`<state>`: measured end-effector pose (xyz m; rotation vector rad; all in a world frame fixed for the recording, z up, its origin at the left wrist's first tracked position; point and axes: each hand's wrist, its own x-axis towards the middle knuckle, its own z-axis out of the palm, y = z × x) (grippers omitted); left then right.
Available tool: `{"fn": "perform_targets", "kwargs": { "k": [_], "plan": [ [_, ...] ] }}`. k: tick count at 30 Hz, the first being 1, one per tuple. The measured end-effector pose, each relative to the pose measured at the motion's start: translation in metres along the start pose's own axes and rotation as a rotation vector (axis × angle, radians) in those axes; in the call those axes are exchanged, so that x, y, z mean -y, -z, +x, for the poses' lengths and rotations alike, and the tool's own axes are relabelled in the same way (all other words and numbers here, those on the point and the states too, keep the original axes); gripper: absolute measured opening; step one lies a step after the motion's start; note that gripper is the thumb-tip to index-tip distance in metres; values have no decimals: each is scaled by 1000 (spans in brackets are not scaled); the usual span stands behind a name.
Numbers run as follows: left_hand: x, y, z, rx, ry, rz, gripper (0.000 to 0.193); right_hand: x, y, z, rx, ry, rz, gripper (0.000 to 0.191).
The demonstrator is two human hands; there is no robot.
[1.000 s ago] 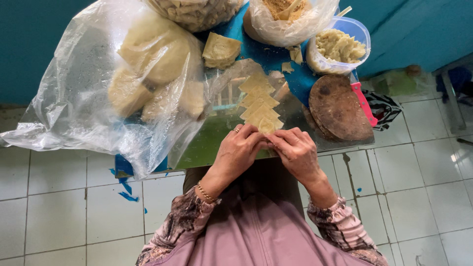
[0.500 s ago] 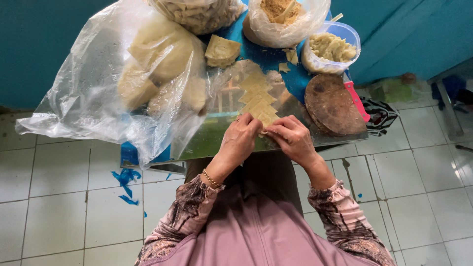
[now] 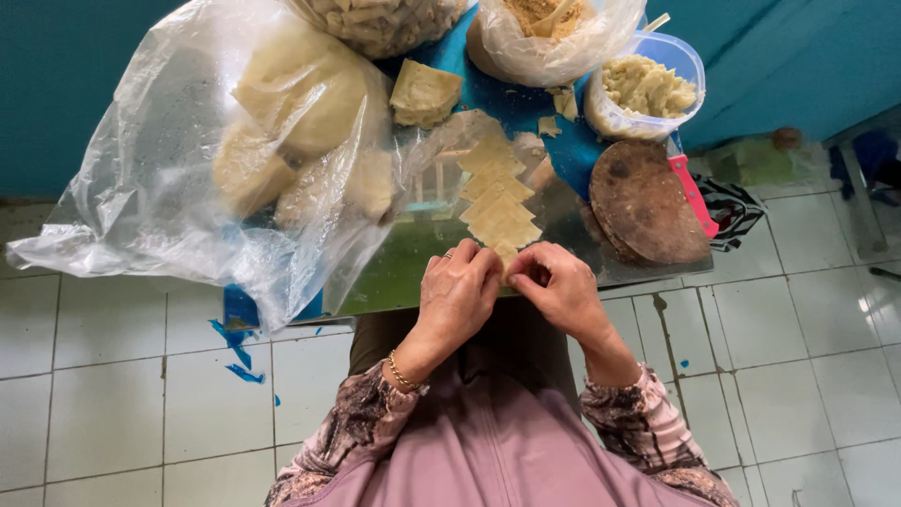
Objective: The person sits at a small metal table folding square pieces of dough with filling into triangular pastries, pressing the edges closed by hand and placing each finished piece in a row on the table. They occasionally reach into a plastic bag of brown filling and a container of pale filling to supply the dough pieces.
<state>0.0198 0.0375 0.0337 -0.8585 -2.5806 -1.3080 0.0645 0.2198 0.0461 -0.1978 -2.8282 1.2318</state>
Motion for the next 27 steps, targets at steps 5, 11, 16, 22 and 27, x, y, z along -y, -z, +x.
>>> {"fn": "perform_targets", "kwargs": {
  "k": [5, 11, 16, 22, 27],
  "plan": [
    [3, 0, 5, 52, 58, -29, 5, 8, -11, -15, -333, 448, -149, 15],
    [9, 7, -6, -5, -125, -63, 12, 13, -20, -31, -374, 511, -357, 20],
    [9, 6, -12, -11, -235, -23, 9, 8, -7, -10, -211, 409, -234, 10],
    [8, 2, -9, -50, -209, -14, 8, 11, -1, -1, -52, 37, 7, 12],
    [6, 0, 4, 11, -82, -7, 7, 20, -12, -14, -333, 472, -287, 13]
  ]
}}
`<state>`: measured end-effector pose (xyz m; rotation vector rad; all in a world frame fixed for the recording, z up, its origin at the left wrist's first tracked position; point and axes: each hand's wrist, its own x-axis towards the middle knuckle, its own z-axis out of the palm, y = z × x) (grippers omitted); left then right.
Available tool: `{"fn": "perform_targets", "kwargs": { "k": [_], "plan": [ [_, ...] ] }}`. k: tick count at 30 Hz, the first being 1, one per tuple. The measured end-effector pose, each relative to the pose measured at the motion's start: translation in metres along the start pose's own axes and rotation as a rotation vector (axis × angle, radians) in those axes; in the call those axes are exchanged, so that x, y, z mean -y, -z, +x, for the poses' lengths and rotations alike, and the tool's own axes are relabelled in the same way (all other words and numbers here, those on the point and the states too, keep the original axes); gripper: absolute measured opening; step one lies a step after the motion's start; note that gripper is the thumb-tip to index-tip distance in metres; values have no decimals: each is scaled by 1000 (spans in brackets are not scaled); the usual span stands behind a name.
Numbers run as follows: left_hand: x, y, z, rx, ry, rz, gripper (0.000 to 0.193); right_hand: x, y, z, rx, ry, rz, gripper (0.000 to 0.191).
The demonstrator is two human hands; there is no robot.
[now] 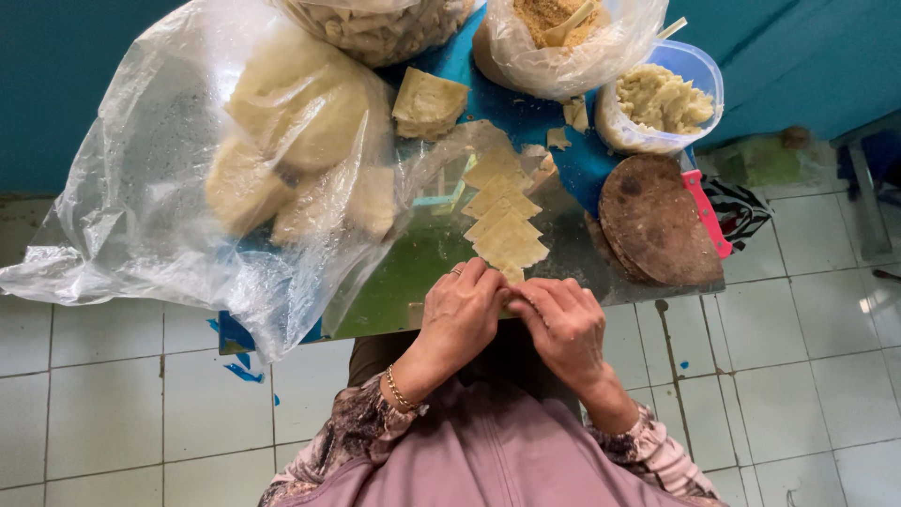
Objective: The person sits at a small metal table folding square pieces of dough with filling into triangular pastries, pressing the edges closed by hand and placing each finished piece in a row on the table. They occasionally reach into a plastic bag of brown filling and a container of pale filling to supply the dough pieces.
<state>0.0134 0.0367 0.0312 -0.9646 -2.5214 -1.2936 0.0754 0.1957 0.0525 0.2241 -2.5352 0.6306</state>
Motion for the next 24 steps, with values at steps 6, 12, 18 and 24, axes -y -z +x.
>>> {"fn": "perform_targets", "kwargs": {
  "k": [6, 12, 18, 24],
  "plan": [
    [-6, 7, 0, 39, 33, 14, 5, 1, 3, 1, 48, -25, 6, 8],
    [-3, 9, -14, -43, -178, 17, 18, -5, 4, 1, 119, -235, 150, 11],
    [4, 0, -11, -18, -146, 44, 15, -4, 4, -4, -16, -64, 45, 11],
    [6, 4, 1, 35, -113, 76, 9, -5, 8, -3, 29, -59, 24, 9]
  ]
}}
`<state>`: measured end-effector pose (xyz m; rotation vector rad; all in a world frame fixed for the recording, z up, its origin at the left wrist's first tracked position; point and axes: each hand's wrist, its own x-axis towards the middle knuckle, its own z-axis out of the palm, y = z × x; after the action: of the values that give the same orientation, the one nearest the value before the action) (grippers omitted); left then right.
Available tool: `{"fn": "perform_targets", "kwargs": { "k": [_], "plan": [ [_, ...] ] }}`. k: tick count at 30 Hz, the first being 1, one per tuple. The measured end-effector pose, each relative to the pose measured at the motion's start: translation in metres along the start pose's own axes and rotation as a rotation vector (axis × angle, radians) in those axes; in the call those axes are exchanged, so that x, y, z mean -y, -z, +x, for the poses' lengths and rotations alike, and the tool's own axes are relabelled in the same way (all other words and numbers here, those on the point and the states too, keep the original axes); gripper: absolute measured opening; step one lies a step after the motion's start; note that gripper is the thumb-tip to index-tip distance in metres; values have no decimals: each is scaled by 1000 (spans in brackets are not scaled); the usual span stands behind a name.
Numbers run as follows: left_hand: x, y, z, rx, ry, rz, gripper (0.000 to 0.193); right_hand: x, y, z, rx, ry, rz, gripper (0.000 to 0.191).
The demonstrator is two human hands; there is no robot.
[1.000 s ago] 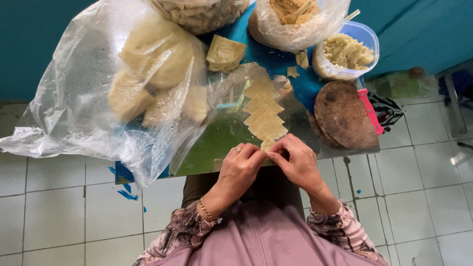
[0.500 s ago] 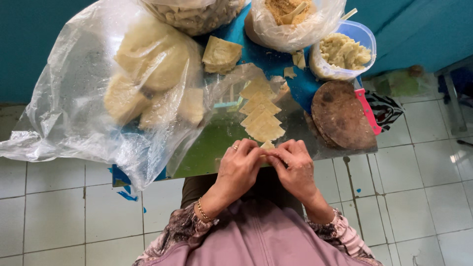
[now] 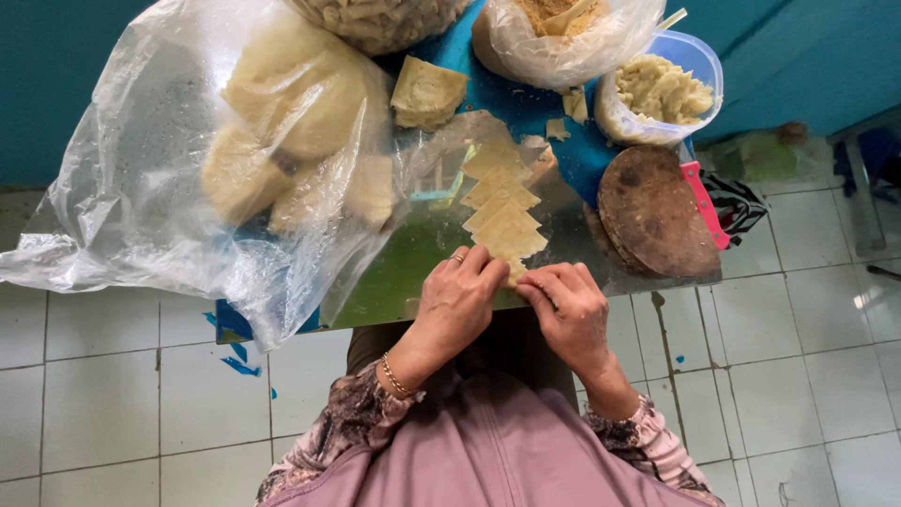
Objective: The person sits at a small metal table folding square pieces of dough with filling into triangular pastries, pressing the edges closed by hand and placing each finished piece in a row on the table. They occasionally reach into a plastic bag of brown filling and a container of pale filling to supply the dough pieces.
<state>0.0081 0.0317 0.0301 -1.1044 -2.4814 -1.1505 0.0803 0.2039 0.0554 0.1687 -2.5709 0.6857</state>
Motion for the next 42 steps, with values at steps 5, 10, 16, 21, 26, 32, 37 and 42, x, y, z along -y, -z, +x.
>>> {"fn": "perform_targets", "kwargs": {
  "k": [5, 10, 16, 21, 26, 32, 37, 42],
  "plan": [
    [-10, 8, -8, -32, 22, -65, 6, 2, 2, -2, 55, -38, -19, 8],
    [-19, 4, -16, -100, -66, -145, 16, 4, 2, -2, 38, -87, -24, 7],
    [-8, 0, -7, -11, -37, -115, 19, 10, 3, -12, -78, 93, -302, 24],
    [-8, -1, 2, -88, -16, -134, 14, 1, 1, -15, -66, 171, -358, 27],
    [-11, -1, 2, -83, -87, 61, 26, -5, -2, -8, 9, 153, -385, 38],
    [-7, -6, 11, 32, -141, 262, 16, -13, 12, 23, -64, 155, -276, 44],
    [-7, -7, 5, 63, -235, 344, 10, -76, 40, 139, -265, 199, -320, 3],
    [-14, 14, 7, 94, -168, 226, 14, -135, 1, 275, -129, 376, -565, 35]
  ]
}}
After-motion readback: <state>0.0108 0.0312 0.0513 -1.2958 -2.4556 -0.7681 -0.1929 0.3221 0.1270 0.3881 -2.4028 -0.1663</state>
